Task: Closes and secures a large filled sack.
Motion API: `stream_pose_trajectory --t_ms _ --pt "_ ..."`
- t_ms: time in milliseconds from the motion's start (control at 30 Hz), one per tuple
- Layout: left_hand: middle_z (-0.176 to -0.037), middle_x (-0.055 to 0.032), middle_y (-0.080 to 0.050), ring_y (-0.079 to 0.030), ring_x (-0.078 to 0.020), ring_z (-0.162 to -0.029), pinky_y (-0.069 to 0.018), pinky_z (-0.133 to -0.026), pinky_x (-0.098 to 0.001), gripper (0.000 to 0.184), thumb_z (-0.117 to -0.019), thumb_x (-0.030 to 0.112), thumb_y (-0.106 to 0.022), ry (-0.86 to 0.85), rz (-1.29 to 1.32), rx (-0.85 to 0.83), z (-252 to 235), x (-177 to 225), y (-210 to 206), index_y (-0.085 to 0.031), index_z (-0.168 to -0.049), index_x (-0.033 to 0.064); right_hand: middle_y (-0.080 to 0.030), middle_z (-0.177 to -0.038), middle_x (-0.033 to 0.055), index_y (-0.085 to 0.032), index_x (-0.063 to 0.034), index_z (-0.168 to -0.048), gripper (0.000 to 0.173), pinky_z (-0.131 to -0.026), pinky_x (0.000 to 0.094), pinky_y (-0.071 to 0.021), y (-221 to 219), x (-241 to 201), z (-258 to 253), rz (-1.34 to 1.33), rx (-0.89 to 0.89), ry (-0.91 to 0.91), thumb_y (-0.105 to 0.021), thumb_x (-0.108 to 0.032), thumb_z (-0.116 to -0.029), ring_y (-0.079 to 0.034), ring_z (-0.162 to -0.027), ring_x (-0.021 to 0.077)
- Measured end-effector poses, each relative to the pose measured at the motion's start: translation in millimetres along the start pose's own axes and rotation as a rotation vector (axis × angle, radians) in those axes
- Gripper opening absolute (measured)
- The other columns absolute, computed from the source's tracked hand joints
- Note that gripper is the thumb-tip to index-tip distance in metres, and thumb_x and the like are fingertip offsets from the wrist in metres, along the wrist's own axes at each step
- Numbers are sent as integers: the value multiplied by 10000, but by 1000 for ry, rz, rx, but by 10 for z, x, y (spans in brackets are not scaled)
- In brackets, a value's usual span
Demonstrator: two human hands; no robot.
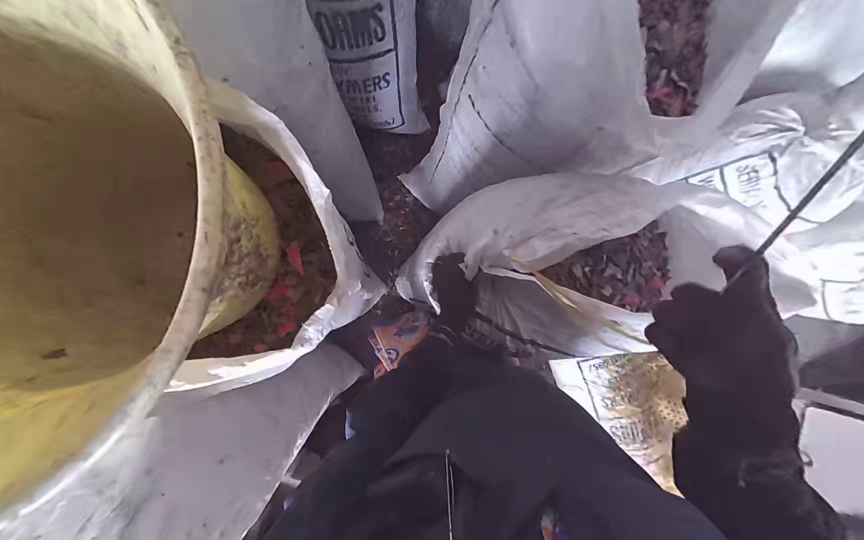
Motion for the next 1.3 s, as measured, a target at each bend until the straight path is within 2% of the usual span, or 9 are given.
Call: stream_pose_trajectory --t_ms 167,300,400,467,600,733,967,1133,1300 --pt "-1187 -370 -632 -590 -506 -1190 -428 -1052 -583 353 -980 120 -618 -36 -113 39 -5 59 -29 -629 -1182 -168 -580 -615 -181 -642 -346 -999 177 -444 127 -414 391 264 812 -63 -65 5 -553 -499 -1000 -496 -476 -61" --pt "-1237 -354 -618 -574 -485 -1224 -415 -1079 -566 389 -998 153 -616 -30 -131 130 105 97 -25 -598 -1243 -148 -604 -668 -202 -652 -363 -1016 158 -486 122 -449 637 514 1023 -88 -129 14 -559 -490 -1003 -530 -530 -71" --pt "-1461 -364 -451 -424 -525 -1365 -328 -1137 -612 596 -956 208 -663 10 -16 351 459 48 47 -474 -1438 -87 -588 -638 -190 -632 -321 -1034 186 -491 135 -457 717 530 1011 -143 -164 66 -451 -331 -1075 -528 -516 -55" --pt "-1512 -363 -386 -370 -521 -1402 -296 -1158 -610 641 -949 210 -677 83 32 426 779 -79 43 -437 -1471 -75 -601 -665 -194 -637 -334 -1037 176 -525 136 -492 772 410 1070 -135 -213 126 -465 -340 -1073 -552 -545 -54" --pt "-1373 -302 -555 -523 -452 -1302 -392 -1100 -590 450 -1039 310 -578 241 -312 34 1164 -145 -386 -610 -1318 -42 -621 -690 -193 -655 -372 -1020 151 -532 129 -489 968 383 1162 -125 -289 139 -512 -410 -1049 -558 -559 -58" --pt "-1292 -248 -625 -589 -402 -1238 -444 -1037 -588 561 -976 479 -653 252 -493 -24 1168 19 -525 -652 -1221 -26 -625 -691 -184 -654 -334 -1012 159 -544 148 -497 1019 413 1216 -142 -362 110 -501 -361 -1050 -565 -565 -45" --pt "-1314 -291 -613 -569 -439 -1279 -438 -1036 -638 470 -1064 353 -531 354 -563 -206 971 3 -512 -604 -1286 -55 -659 -840 -238 -690 -398 -1082 210 -579 95 -477 1432 22 1635 -94 -477 325 -494 -465 -1044 -573 -673 -108" --pt "-1314 -312 -606 -569 -436 -1275 -421 -1067 -618 370 -1081 192 -459 334 -541 -251 837 -32 -493 -616 -1254 -95 -652 -783 -217 -702 -388 -1020 208 -570 103 -481 1863 -45 1883 -163 -374 313 -519 -486 -1022 -578 -649 -93" --pt "-953 -175 -650 -621 -185 -702 -544 -668 -340 320 -1100 155 -395 385 166 -98 899 -168 -419 -486 -1313 -66 -676 -800 -200 -713 -383 -1020 216 -608 113 -502 2168 163 2096 -200 -314 281 -525 -489 -1018 -604 -678 -79"
Point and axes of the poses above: each hand's wrist, its own z-axis away from the middle knuckle, its own y-axis out of the back of the hand, x = y × z, the point moved 10 cm from there along -z, towards the middle knuckle
